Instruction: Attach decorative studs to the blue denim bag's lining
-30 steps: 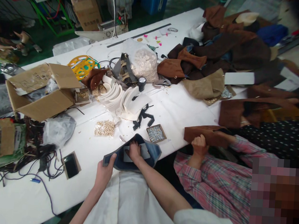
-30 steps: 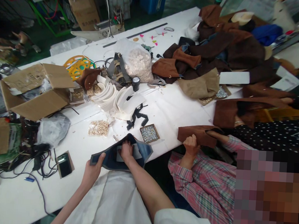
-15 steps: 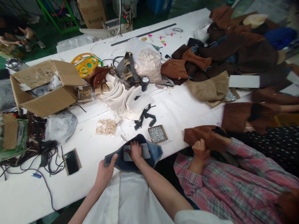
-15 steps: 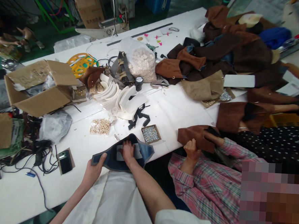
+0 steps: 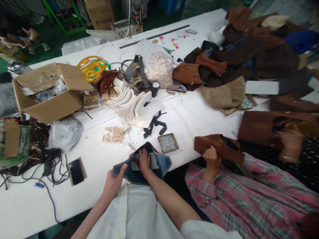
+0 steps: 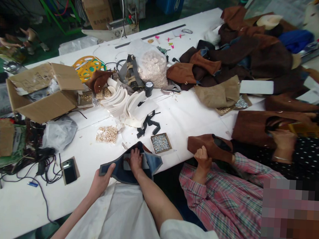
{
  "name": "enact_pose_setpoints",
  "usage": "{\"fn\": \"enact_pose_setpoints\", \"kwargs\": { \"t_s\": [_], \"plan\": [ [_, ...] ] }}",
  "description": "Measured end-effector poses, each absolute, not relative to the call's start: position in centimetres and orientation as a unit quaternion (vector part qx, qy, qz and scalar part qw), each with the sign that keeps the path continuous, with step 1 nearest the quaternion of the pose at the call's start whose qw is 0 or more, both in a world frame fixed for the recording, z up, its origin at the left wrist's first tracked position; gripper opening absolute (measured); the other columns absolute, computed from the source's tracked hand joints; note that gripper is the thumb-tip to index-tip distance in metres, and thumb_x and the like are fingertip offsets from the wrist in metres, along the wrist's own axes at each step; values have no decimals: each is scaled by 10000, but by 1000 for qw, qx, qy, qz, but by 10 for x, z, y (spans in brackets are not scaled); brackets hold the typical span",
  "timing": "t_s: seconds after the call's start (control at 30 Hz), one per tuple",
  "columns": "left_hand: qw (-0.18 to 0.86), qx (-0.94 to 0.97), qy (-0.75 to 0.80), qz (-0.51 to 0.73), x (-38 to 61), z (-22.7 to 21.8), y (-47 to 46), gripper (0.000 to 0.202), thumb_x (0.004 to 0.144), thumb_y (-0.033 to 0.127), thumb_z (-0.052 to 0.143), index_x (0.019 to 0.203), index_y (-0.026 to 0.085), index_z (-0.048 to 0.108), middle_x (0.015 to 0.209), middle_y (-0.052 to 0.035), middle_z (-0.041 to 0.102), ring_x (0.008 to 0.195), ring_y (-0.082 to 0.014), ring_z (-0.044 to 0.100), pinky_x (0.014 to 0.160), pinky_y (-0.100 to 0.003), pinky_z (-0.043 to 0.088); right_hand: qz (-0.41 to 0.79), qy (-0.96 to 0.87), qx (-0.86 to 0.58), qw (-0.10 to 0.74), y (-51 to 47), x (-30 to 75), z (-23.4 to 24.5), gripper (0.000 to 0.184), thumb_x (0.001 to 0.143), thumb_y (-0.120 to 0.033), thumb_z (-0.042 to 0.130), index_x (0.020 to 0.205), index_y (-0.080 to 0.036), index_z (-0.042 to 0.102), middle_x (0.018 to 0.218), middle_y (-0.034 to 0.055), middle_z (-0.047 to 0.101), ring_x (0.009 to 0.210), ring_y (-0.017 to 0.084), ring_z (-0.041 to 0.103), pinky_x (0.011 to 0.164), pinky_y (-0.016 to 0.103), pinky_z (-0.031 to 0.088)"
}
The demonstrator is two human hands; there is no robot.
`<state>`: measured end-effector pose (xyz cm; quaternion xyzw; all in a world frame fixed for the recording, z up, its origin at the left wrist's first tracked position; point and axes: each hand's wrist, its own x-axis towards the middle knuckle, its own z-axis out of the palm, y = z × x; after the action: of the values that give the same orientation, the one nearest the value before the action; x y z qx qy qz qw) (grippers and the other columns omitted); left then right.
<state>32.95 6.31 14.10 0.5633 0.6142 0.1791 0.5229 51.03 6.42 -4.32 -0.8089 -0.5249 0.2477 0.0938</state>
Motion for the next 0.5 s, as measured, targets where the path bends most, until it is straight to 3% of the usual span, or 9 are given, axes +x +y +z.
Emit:
{"fn": "enact_pose_setpoints", "kwargs": {
  "t_s": [0.13,0.3,0.5],
  "plan": [
    [541,575,587,180,333,144,62,507,1002,635,659,1026,152,808,1045,-83,826,1030,-289,722,925,-347,553,271,-523,-802,102,62,512,-37,425,1016,-507,628,1314,-204,644,1486,182,591,1372,335,522,1102,440,484],
    [541,562,596,190,329,139,63,545,991,654,665,1013,126,801,988,-102,813,983,-297,721,886,-367,567,266,-485,-827,102,44,516,-31,441,980,-503,678,1292,-194,642,1429,191,604,1329,345,546,1016,399,510],
    [566,532,597,202,329,131,62,576,958,667,700,1096,119,813,1057,-116,825,1013,-301,728,874,-358,583,279,-414,-864,66,20,524,-42,711,844,-554,837,1376,-143,605,1431,254,598,1278,406,606,1033,457,490]
  ]
}}
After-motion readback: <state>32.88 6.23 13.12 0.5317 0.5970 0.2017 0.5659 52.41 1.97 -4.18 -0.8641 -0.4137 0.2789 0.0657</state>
